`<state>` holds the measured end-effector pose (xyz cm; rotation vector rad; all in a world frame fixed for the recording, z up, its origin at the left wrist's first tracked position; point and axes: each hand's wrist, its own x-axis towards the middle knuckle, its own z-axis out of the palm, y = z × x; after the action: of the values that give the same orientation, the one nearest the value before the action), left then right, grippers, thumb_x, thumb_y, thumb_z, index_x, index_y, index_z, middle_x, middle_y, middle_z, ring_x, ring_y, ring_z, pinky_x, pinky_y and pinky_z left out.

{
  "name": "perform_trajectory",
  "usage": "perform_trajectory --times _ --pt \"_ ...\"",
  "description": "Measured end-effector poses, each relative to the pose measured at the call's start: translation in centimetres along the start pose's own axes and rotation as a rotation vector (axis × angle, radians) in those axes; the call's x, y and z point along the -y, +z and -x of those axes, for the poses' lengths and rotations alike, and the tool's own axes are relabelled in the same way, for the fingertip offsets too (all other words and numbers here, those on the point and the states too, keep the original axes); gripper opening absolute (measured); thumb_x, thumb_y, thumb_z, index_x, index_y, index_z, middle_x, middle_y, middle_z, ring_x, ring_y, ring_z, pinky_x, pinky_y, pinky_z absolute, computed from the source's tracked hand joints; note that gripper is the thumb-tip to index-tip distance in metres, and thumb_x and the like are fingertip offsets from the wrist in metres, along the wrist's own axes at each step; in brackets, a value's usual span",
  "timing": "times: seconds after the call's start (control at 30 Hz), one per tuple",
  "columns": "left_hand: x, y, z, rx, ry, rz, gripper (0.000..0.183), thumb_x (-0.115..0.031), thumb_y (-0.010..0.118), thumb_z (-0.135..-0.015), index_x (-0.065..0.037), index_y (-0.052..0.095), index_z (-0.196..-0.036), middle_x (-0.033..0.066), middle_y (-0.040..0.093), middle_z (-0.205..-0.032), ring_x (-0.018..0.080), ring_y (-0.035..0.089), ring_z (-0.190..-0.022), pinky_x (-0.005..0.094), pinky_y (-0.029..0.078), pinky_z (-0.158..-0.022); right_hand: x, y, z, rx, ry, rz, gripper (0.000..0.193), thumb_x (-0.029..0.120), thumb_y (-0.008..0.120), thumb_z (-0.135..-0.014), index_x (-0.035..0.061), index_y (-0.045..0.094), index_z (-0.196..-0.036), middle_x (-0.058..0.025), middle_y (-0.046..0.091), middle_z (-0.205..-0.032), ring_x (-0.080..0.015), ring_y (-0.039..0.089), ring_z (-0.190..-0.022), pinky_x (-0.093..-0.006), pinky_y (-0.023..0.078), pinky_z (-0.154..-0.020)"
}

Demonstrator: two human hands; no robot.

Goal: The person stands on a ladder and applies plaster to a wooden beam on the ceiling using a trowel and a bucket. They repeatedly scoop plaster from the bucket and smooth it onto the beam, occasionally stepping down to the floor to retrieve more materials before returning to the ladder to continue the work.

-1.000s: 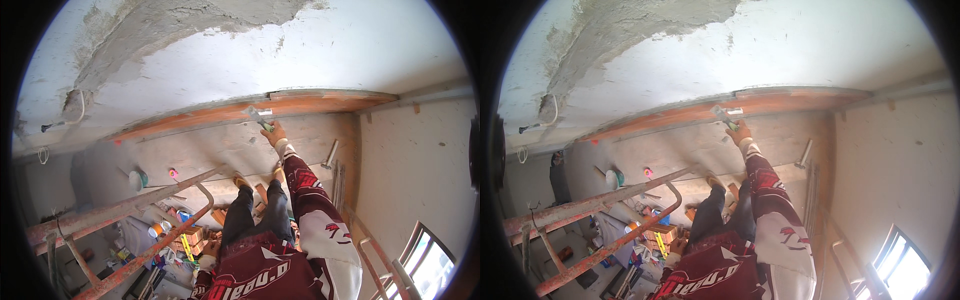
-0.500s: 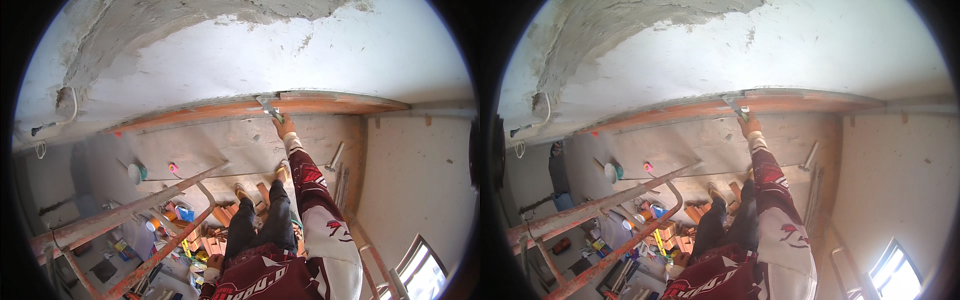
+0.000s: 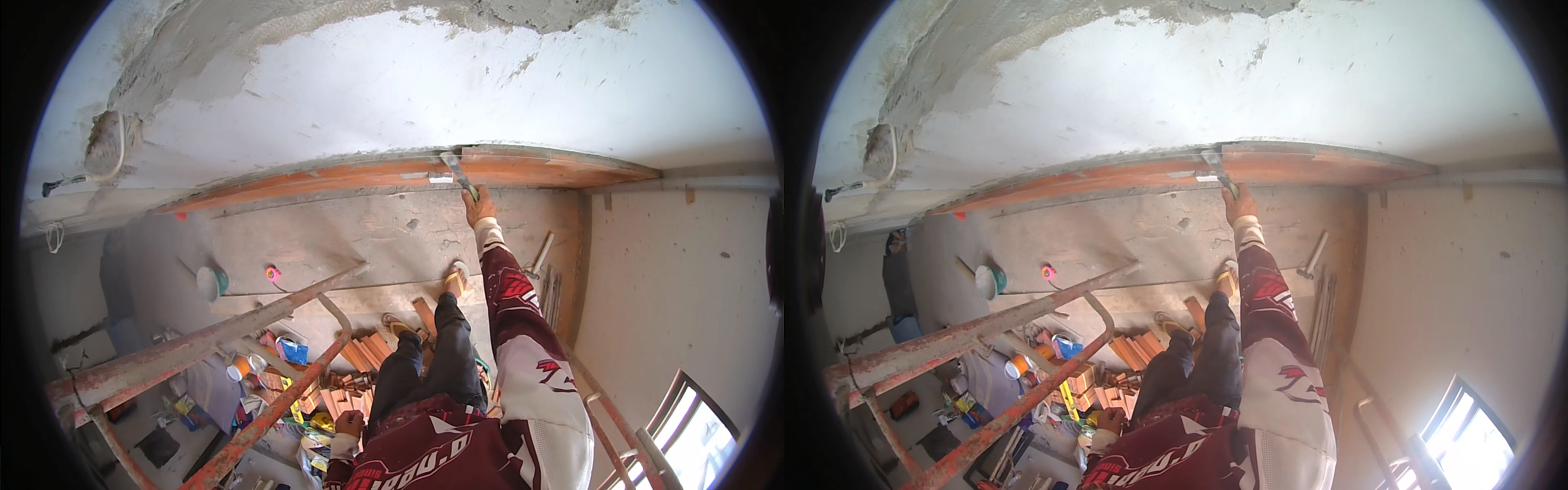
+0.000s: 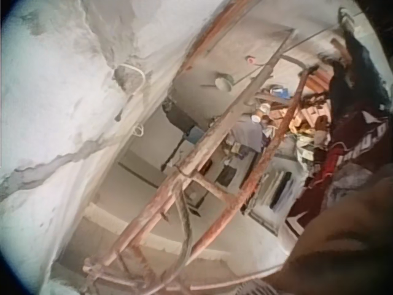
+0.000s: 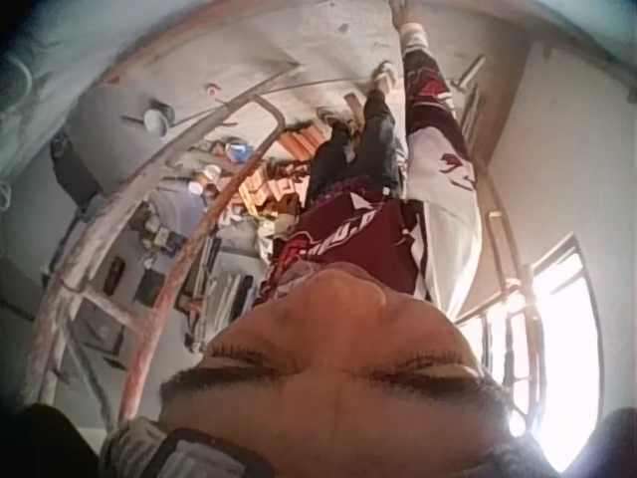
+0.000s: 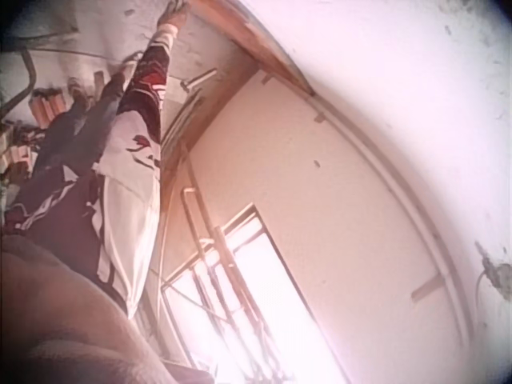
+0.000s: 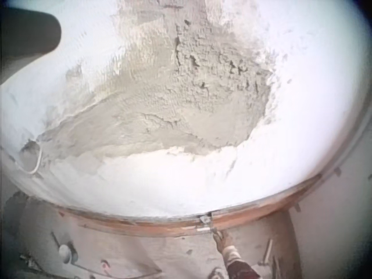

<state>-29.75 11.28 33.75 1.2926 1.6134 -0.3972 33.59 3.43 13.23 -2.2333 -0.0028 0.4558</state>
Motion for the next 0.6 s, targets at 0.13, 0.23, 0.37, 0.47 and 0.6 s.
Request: perform_trajectory --times 0.13,0.23,0.37,0.47,0.6 --pt "1.8 -1.2 -1.1 0.019 0.017 0.016 0.023 -0.023 0.064 -0.085 0.000 0.062 -0.090 0.0071 0.065 -0.074 0.0136 0.061 -0.060 0.0274 0.051 -0.054 0.1 -0.2 0.8 0.019 -0.072 0.085 0.043 0.044 0.059 -0.086 0.0081 0.056 -0.109 -0.0228 0.064 -0.099 -0.0422 0.060 -0.095 -0.0465 0.046 -0.081" --pt "2.1 -1.8 -1.8 0.049 0.033 0.002 0.023 -0.023 0.065 -0.085 -0.001 0.063 -0.090 0.0072 0.065 -0.075 0.0139 0.061 -0.061 0.0277 0.051 -0.055 -0.1 -0.9 0.1 -0.029 -0.013 0.093 0.044 0.045 0.059 -0.086 0.0083 0.056 -0.109 -0.0224 0.064 -0.099 -0.0424 0.059 -0.095 -0.0462 0.046 -0.083" --pt "3.5 -3.6 -2.8 0.054 0.078 -0.094 0.023 -0.022 0.064 -0.085 0.000 0.061 -0.092 0.0086 0.065 -0.079 0.0156 0.063 -0.064 0.0284 0.053 -0.056 2.0 -0.6 1.5 -0.027 0.021 0.121 0.042 0.045 0.057 -0.087 0.0111 0.056 -0.111 -0.0232 0.064 -0.100 -0.0432 0.059 -0.096 -0.0477 0.046 -0.083" --pt "4.5 -4.6 -4.0 0.040 0.116 -0.131 0.025 -0.022 0.064 -0.085 0.001 0.060 -0.094 0.0092 0.065 -0.081 0.0165 0.064 -0.066 0.0290 0.053 -0.056 3.4 -0.2 2.7 -0.039 0.060 0.140 0.041 0.045 0.057 -0.087 0.0110 0.055 -0.111 -0.0236 0.063 -0.103 -0.0436 0.058 -0.098 -0.0487 0.046 -0.083" --pt "3.0 -4.8 -4.0 0.025 0.002 -0.013 0.026 -0.023 0.064 -0.085 0.001 0.061 -0.095 0.0088 0.065 -0.082 0.0168 0.065 -0.067 0.0285 0.053 -0.054 3.2 2.3 3.4 -0.152 0.092 0.130 0.042 0.043 0.055 -0.088 0.0091 0.050 -0.113 -0.0250 0.060 -0.105 -0.0446 0.057 -0.098 -0.0502 0.045 -0.082"
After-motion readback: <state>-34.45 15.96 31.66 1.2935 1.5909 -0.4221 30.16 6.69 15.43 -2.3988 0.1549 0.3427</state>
